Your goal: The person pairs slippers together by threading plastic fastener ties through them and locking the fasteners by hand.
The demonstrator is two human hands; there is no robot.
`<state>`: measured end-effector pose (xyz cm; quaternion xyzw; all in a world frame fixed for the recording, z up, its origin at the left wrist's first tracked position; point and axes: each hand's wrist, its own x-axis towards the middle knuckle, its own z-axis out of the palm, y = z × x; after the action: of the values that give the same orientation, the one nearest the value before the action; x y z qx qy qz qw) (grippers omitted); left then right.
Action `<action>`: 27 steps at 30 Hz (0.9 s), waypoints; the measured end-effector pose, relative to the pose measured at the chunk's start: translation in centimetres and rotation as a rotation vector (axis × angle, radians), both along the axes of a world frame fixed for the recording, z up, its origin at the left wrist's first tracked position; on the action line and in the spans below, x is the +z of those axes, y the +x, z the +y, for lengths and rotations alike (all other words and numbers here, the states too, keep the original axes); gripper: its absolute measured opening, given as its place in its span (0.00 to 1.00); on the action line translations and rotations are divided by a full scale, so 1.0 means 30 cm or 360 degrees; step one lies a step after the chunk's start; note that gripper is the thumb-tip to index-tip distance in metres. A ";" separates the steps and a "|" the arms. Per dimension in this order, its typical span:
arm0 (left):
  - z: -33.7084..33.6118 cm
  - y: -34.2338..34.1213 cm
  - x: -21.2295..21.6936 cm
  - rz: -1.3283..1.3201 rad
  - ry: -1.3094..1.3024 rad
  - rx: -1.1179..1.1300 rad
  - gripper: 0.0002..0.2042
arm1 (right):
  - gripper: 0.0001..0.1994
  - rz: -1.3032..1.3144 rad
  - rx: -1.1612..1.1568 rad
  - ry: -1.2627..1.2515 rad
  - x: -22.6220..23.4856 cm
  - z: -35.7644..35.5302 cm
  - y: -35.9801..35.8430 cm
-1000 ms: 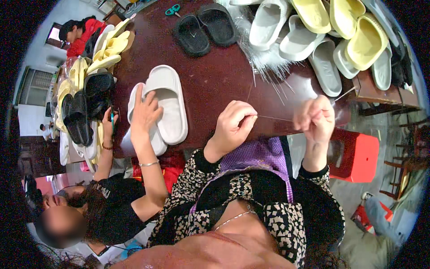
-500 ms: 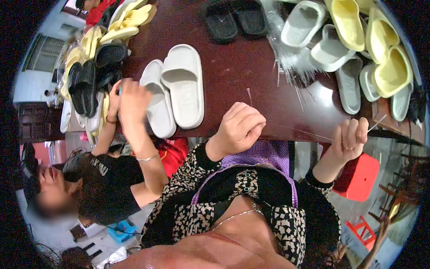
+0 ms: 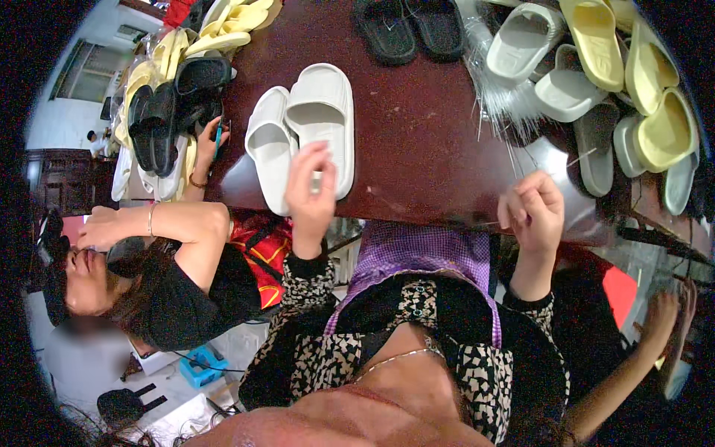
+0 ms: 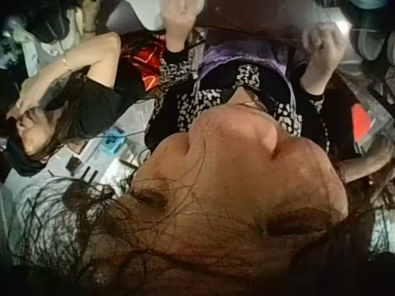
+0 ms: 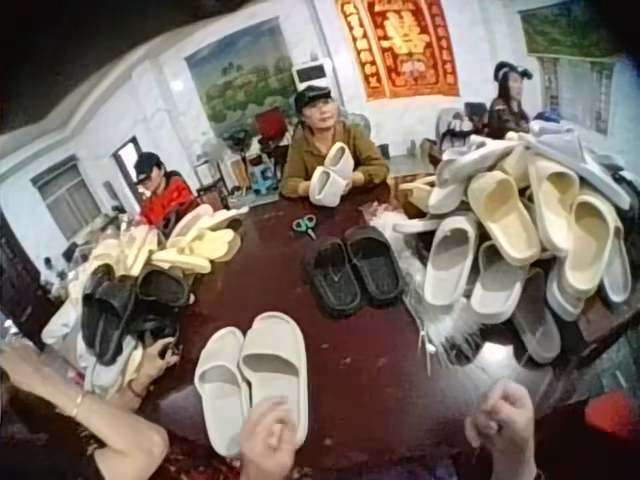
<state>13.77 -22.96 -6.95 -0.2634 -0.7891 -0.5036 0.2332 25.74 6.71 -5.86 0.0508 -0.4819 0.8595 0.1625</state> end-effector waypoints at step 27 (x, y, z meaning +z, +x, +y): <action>-0.052 -0.385 -0.073 -0.0502 -0.1028 0.0618 0.25 | 0.10 0.0068 -0.0055 -0.0069 -0.046 0.049 0.023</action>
<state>2.23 -24.53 -9.14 -0.0887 -0.9678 -0.2106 0.1054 26.42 8.17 -7.25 0.0573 -0.4604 0.8655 0.1888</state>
